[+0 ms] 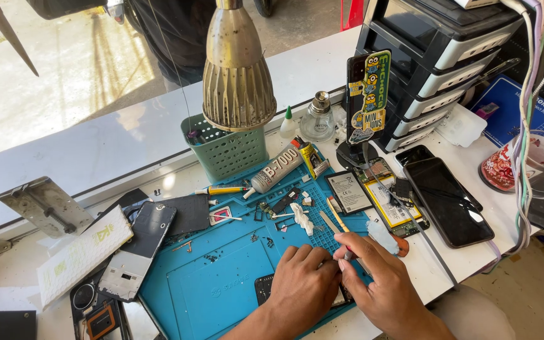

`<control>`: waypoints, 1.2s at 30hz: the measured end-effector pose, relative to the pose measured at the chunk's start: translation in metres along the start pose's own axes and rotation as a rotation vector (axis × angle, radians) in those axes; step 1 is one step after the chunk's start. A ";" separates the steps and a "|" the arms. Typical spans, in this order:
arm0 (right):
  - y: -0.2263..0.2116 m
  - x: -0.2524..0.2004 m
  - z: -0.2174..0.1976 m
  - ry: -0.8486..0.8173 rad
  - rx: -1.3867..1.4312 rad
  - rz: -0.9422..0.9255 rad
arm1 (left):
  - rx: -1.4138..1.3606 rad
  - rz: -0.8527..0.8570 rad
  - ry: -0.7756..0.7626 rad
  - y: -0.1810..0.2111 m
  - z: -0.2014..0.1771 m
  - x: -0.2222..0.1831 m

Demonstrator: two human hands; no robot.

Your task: Disassembling a mobile phone by removing screws and internal components using a screwdriver

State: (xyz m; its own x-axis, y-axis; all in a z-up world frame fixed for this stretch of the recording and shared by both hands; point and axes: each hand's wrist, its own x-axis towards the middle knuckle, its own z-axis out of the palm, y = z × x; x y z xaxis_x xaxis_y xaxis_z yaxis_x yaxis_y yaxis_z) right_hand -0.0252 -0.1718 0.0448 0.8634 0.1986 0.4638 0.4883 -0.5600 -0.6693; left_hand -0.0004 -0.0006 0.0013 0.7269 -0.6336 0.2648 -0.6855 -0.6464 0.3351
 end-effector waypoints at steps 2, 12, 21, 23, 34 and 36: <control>0.000 0.001 0.000 0.007 -0.004 0.005 | -0.006 0.005 0.030 0.001 -0.002 0.001; 0.004 0.000 0.000 0.006 -0.102 0.036 | 0.014 0.024 0.080 0.000 0.004 0.000; 0.002 0.001 -0.002 0.003 -0.079 -0.007 | 0.013 0.011 0.053 -0.001 0.006 0.000; 0.002 0.001 -0.003 -0.003 -0.078 0.009 | 0.018 0.013 0.057 0.000 0.005 0.000; 0.002 0.001 -0.002 -0.001 -0.077 0.004 | 0.025 0.021 0.075 -0.001 0.010 -0.001; 0.004 0.000 -0.001 0.009 -0.084 -0.015 | 0.026 0.016 0.075 -0.001 0.010 0.000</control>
State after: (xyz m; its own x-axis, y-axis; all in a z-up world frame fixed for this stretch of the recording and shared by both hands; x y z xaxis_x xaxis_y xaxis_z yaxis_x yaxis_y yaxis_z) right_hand -0.0238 -0.1747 0.0429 0.8550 0.2002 0.4785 0.4881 -0.6226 -0.6116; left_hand -0.0006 -0.0041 -0.0082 0.7166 -0.6106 0.3371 -0.6968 -0.6482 0.3071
